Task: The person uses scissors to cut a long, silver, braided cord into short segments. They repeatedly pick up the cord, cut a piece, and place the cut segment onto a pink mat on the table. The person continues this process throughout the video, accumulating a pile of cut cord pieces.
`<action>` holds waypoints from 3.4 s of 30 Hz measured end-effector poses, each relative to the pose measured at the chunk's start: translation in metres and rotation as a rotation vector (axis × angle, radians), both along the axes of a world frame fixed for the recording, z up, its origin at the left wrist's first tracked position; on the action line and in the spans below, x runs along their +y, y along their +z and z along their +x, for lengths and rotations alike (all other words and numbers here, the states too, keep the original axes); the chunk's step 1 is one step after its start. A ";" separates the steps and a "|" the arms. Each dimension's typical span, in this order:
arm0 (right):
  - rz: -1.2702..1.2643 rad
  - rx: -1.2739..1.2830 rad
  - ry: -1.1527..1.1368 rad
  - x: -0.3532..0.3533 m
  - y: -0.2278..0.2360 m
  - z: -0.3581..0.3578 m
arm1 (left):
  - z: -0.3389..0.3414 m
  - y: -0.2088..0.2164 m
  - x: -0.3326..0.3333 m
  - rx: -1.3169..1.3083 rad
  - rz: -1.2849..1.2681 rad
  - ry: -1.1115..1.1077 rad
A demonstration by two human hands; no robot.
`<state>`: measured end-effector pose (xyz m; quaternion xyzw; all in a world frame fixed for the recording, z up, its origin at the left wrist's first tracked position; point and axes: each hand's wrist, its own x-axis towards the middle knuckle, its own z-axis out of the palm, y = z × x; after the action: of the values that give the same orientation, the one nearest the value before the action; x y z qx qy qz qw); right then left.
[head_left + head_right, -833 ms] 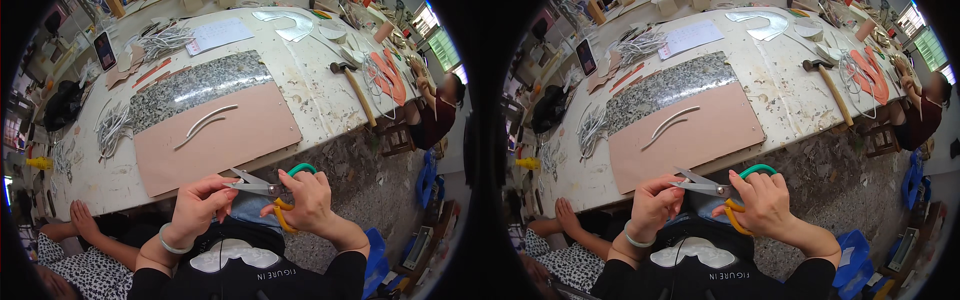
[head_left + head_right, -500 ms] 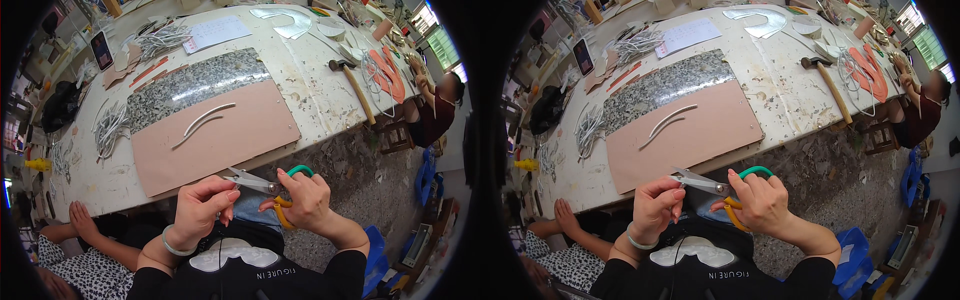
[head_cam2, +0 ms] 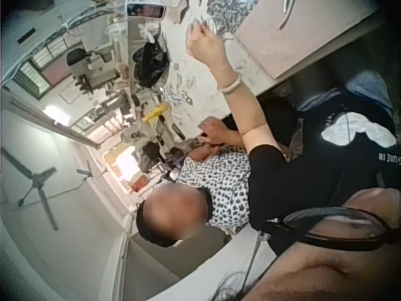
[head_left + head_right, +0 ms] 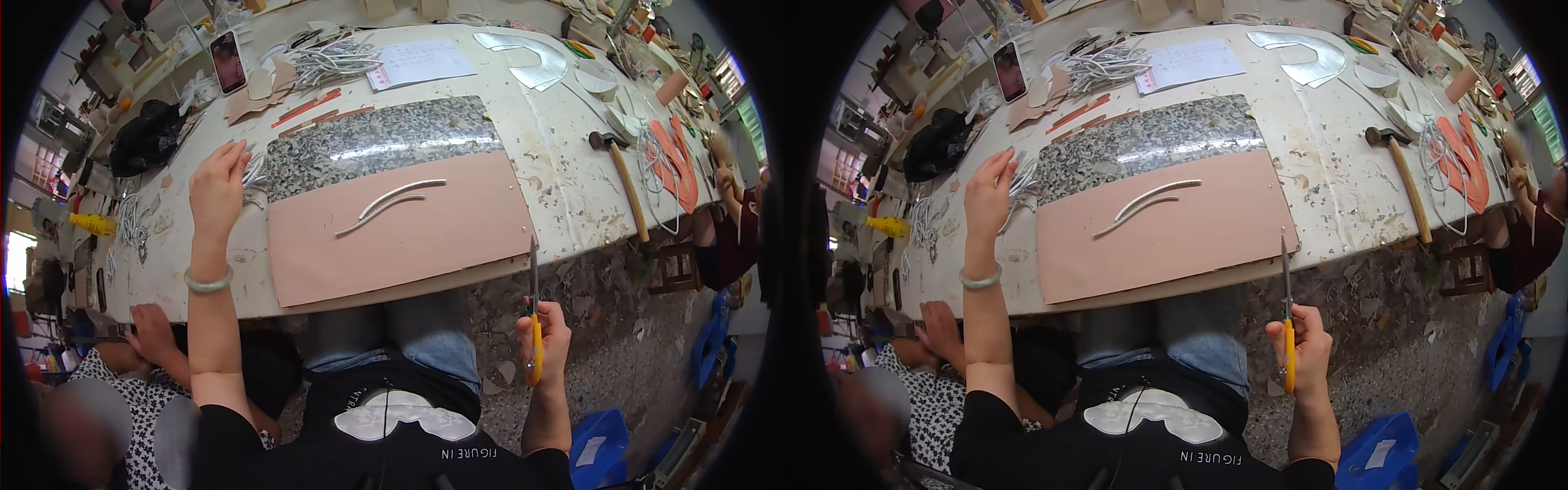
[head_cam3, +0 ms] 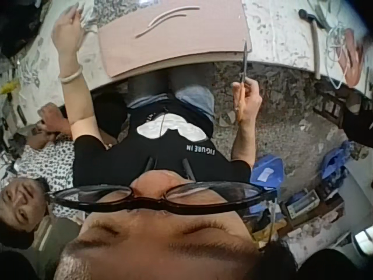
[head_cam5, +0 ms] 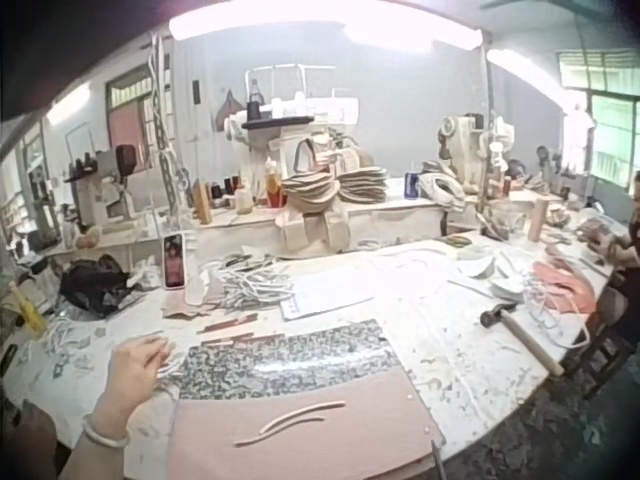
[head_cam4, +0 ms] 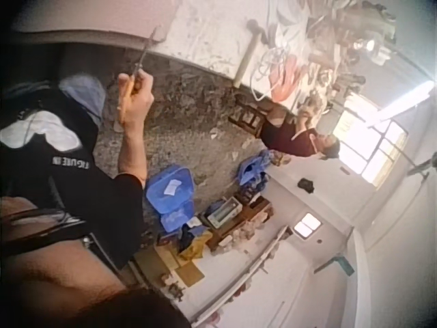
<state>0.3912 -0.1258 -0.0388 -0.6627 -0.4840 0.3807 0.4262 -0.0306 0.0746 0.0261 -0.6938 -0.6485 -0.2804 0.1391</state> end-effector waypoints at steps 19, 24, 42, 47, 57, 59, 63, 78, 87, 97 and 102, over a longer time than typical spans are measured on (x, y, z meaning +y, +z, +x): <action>0.045 -0.016 0.092 -0.002 -0.005 -0.008 | 0.183 -0.045 0.017 0.182 -0.086 -0.704; 0.184 -0.198 0.097 0.014 0.007 -0.012 | 0.167 -0.026 0.016 -0.024 0.101 -0.625; 0.323 -0.103 0.219 0.041 0.025 -0.042 | 0.138 0.023 -0.050 -1.639 -0.844 -0.427; 0.505 -0.492 0.293 0.054 0.049 -0.043 | 0.156 -0.001 -0.088 -1.788 -1.078 -0.530; 0.543 -0.661 0.383 0.053 0.049 -0.051 | 0.157 -0.009 -0.104 -1.773 -1.030 -0.531; 0.542 -0.687 0.389 0.053 0.050 -0.051 | 0.157 -0.008 -0.106 -1.775 -1.033 -0.524; 0.519 -0.731 0.411 0.053 0.052 -0.050 | 0.159 -0.005 -0.110 -1.812 -1.019 -0.484; 0.473 -0.618 0.486 0.055 0.053 -0.048 | 0.159 -0.018 -0.122 -1.746 -0.841 -0.564; 0.495 -0.593 0.492 0.053 0.049 -0.048 | 0.161 -0.018 -0.129 -1.710 -0.773 -0.571; 0.526 -0.573 0.506 0.054 0.050 -0.048 | 0.162 -0.014 -0.131 -1.623 -0.723 -0.555; 0.521 -0.543 0.521 0.053 0.049 -0.047 | 0.161 -0.015 -0.130 -1.592 -0.722 -0.584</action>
<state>0.3445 -0.0726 0.0099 -0.4653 -0.8083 0.1532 0.3266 0.1300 -0.0551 0.0116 -0.4337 -0.4003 -0.4794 -0.6494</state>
